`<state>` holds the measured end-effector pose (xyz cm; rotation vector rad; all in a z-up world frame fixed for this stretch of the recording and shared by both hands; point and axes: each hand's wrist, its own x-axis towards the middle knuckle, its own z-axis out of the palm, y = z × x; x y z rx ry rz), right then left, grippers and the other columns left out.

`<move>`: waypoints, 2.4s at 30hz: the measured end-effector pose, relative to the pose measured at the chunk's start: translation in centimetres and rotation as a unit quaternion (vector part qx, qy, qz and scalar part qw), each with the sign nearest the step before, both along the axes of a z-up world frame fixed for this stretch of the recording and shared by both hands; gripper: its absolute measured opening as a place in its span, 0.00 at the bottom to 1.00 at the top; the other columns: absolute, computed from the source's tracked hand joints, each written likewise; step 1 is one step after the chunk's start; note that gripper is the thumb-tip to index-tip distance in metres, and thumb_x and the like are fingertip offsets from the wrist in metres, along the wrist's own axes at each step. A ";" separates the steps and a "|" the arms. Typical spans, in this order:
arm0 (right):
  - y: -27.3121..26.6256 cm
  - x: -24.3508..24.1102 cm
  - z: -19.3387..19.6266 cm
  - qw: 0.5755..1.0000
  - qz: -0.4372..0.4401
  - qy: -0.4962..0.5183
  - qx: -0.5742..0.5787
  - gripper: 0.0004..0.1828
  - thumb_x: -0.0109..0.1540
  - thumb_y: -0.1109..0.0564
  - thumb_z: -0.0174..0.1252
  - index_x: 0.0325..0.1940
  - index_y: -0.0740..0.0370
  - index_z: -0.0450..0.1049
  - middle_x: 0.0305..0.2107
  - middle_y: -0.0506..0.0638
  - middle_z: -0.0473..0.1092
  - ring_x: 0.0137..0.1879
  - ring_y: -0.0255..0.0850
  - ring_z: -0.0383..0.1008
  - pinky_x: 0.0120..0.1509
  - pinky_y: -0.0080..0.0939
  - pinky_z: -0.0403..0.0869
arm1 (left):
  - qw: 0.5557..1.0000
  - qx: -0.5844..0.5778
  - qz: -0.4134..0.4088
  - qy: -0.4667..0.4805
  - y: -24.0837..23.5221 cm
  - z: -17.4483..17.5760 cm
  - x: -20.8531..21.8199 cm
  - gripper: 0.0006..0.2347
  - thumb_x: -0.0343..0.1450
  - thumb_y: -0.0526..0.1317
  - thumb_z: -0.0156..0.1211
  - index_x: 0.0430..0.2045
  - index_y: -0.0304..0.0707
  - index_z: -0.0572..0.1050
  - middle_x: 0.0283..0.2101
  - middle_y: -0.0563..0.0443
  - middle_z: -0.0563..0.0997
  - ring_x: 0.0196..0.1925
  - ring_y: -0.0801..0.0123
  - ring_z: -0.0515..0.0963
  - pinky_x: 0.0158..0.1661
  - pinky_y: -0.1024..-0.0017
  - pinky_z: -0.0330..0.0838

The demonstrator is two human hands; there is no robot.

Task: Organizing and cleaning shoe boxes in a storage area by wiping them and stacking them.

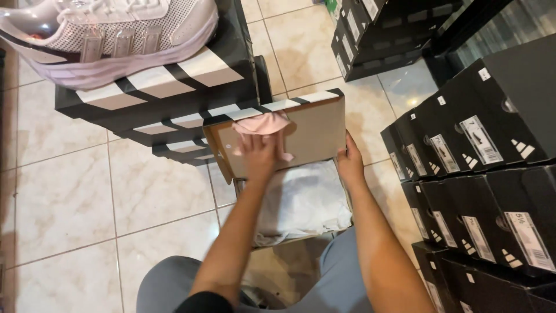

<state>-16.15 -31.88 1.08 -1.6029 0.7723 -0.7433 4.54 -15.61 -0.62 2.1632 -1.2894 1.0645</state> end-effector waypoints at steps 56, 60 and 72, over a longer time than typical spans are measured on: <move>-0.6 -2.7 3.4 0.892 0.166 0.375 0.192 0.37 0.68 0.34 0.51 0.77 0.52 0.57 0.66 0.70 0.61 0.69 0.71 0.62 0.62 0.76 0.65 | 0.457 0.474 0.063 0.750 17.7 7.7 2.0 0.43 0.65 0.68 0.58 0.69 0.35 0.62 0.62 0.29 0.74 0.67 0.41 0.70 0.61 0.47 0.70; -2.4 -2.4 -1.5 0.868 0.228 0.437 0.061 0.33 0.71 0.35 0.47 0.77 0.50 0.60 0.64 0.69 0.64 0.70 0.66 0.62 0.69 0.68 0.65 | 0.479 0.597 0.027 0.643 18.9 3.6 4.0 0.47 0.63 0.76 0.50 0.65 0.30 0.67 0.65 0.30 0.72 0.69 0.42 0.69 0.65 0.51 0.66; -0.2 -1.2 2.0 0.907 0.130 0.401 -0.022 0.23 0.74 0.50 0.40 0.70 0.56 0.68 0.59 0.69 0.69 0.69 0.65 0.63 0.73 0.62 0.61 | 0.649 0.576 -0.060 0.493 19.9 2.6 3.9 0.42 0.52 0.33 0.77 0.65 0.56 0.67 0.75 0.54 0.59 0.67 0.56 0.71 0.67 0.61 0.64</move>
